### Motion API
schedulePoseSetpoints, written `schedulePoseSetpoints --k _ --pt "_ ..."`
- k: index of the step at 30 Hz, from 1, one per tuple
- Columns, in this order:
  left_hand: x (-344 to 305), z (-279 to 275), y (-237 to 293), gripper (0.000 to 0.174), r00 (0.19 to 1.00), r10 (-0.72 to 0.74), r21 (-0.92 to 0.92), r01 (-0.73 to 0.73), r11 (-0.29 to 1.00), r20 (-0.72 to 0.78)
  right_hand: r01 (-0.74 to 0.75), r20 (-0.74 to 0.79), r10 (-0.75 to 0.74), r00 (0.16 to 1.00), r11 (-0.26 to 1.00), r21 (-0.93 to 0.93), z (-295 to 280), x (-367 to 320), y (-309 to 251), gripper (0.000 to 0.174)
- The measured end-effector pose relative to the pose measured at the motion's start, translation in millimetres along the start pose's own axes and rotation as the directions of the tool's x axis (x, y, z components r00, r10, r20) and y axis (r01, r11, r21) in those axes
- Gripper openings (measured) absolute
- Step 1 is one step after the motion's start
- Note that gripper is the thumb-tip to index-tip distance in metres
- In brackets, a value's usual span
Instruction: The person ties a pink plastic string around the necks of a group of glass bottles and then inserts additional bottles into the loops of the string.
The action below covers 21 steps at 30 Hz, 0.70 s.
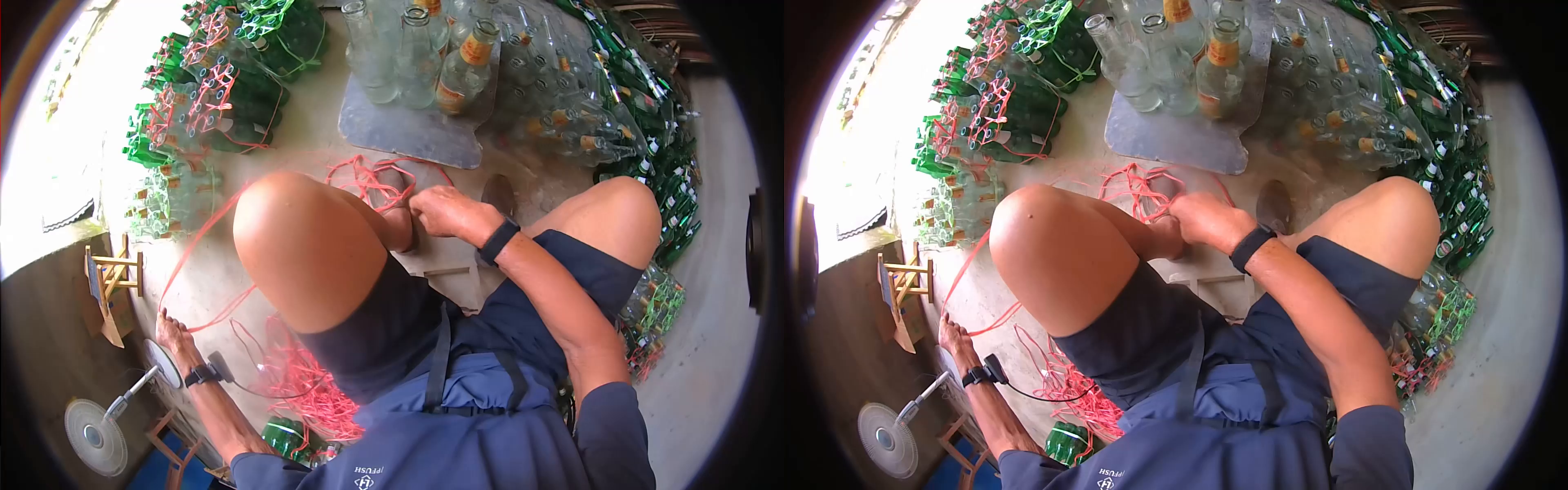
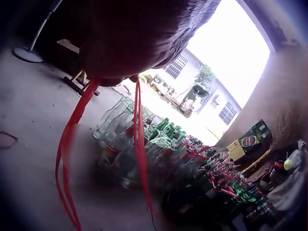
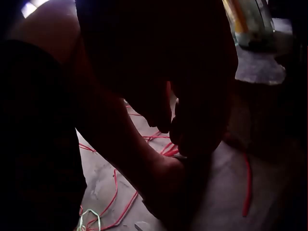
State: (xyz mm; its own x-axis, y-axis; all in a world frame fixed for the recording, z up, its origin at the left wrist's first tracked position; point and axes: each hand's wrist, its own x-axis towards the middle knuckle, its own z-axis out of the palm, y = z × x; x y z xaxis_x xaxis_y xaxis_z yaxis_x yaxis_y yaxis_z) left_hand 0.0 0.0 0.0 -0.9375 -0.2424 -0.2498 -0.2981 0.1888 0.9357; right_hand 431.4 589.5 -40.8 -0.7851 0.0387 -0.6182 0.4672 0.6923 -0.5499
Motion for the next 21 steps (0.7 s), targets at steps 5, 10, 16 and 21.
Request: schedulePoseSetpoints --k 5,10,16,21 --pt "17 -107 -34 0.016 0.992 0.117 -0.124 -0.121 0.985 -0.045 -0.34 -0.058 0.34 0.939 0.94 -0.001 65 34 54 0.04" --pt "12 -151 -33 0.026 0.75 -0.135 0.29 0.406 0.867 -0.647 -0.516 -0.137 0.51 0.849 0.856 -0.015 96 59 92 0.043" --pt "-66 -176 -42 0.033 0.794 0.118 0.365 0.137 0.921 -0.596 -0.527 -0.197 0.51 0.837 0.849 -0.044 127 95 117 0.048" --pt "-65 -179 -77 0.019 0.805 0.086 0.313 0.128 0.941 -0.587 -0.436 -0.512 0.43 0.744 0.893 0.116 183 125 161 0.045"
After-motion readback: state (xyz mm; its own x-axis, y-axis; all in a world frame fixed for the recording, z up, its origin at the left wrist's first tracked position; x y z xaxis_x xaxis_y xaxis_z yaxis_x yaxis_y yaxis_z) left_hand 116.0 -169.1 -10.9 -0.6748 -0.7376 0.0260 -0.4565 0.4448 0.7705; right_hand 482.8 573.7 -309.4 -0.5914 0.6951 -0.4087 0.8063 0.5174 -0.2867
